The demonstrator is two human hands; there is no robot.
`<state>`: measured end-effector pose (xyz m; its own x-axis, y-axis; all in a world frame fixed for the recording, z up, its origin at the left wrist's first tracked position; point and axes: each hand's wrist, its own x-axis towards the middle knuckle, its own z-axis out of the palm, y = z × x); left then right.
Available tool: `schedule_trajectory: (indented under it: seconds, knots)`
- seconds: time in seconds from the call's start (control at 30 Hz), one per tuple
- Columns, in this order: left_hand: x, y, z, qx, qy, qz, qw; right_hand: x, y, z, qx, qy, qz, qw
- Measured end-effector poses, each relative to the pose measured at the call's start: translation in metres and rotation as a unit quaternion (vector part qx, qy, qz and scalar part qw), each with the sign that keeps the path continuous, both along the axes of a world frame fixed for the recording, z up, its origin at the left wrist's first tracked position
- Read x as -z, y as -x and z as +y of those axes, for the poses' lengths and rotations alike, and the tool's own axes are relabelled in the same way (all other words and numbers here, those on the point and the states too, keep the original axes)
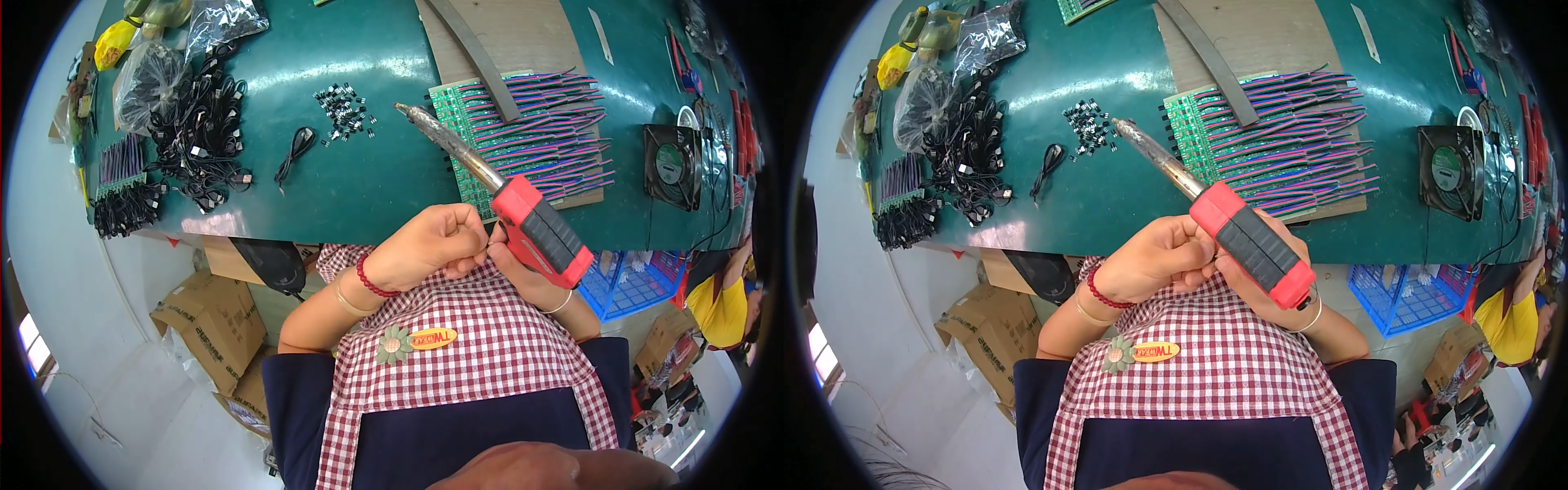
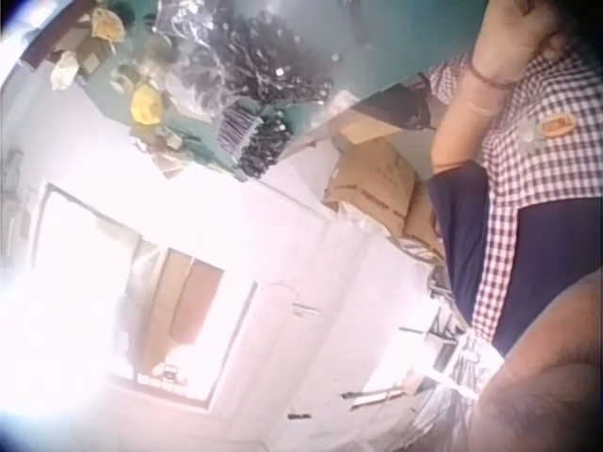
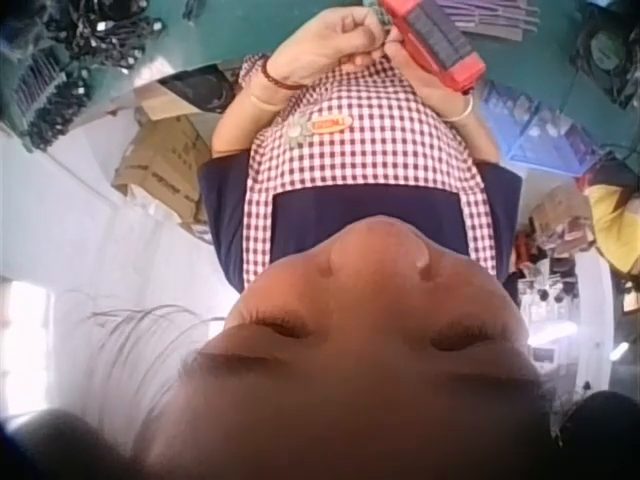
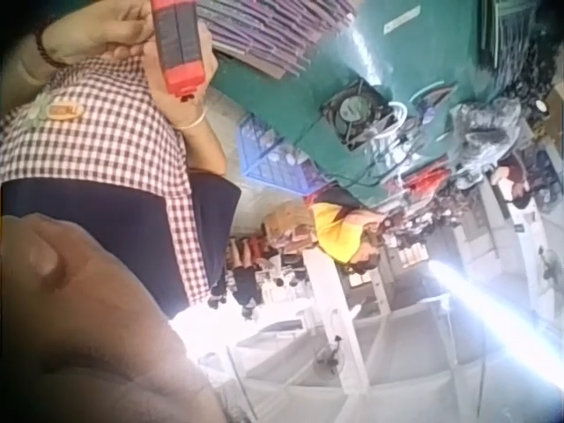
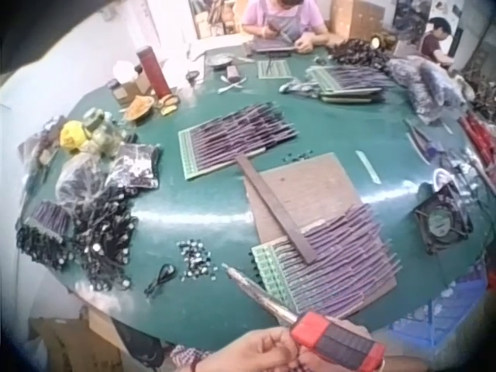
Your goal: The person solders electrical wires to a green circuit board using a red soldering gun.
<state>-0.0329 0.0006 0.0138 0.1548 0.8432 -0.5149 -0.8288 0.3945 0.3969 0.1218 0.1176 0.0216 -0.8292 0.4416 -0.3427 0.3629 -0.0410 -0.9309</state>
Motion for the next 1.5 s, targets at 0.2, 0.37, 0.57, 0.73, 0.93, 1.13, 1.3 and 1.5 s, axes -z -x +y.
schedule_trajectory:
  seconds: [0.2, 0.37, 0.57, 0.73, 0.93, 1.13, 1.3, 1.5]
  knots:
    - [-0.004, -0.019, 0.0, -0.061, -0.057, 0.283, 0.956, -0.011, 0.002, 0.0, 0.048, 0.057, -0.002, 0.997]
    - [-0.012, -0.013, 0.001, -0.007, -0.095, 0.522, 0.848, -0.008, 0.001, 0.004, -0.046, -0.018, 0.008, 0.999]
    - [0.013, 0.006, -0.001, -0.044, -0.018, 0.48, 0.876, 0.003, -0.006, 0.004, 0.093, 0.003, 0.069, 0.993]
    - [0.03, 0.029, 0.007, -0.022, 0.061, 0.36, 0.931, 0.012, -0.035, 0.028, 0.156, 0.13, 0.169, 0.964]
    - [0.032, 0.032, 0.014, 0.013, 0.081, 0.366, 0.927, 0.028, -0.078, 0.03, 0.137, 0.165, 0.136, 0.967]
    - [0.035, 0.036, 0.015, 0.011, 0.066, 0.379, 0.923, 0.034, -0.087, 0.026, 0.11, 0.106, 0.07, 0.986]
    - [0.037, 0.039, 0.015, 0.022, 0.055, 0.368, 0.928, 0.033, -0.087, 0.026, 0.143, 0.168, 0.06, 0.974]
    - [0.041, 0.04, 0.014, 0.016, 0.047, 0.351, 0.935, 0.036, -0.09, 0.026, 0.144, 0.163, 0.049, 0.975]
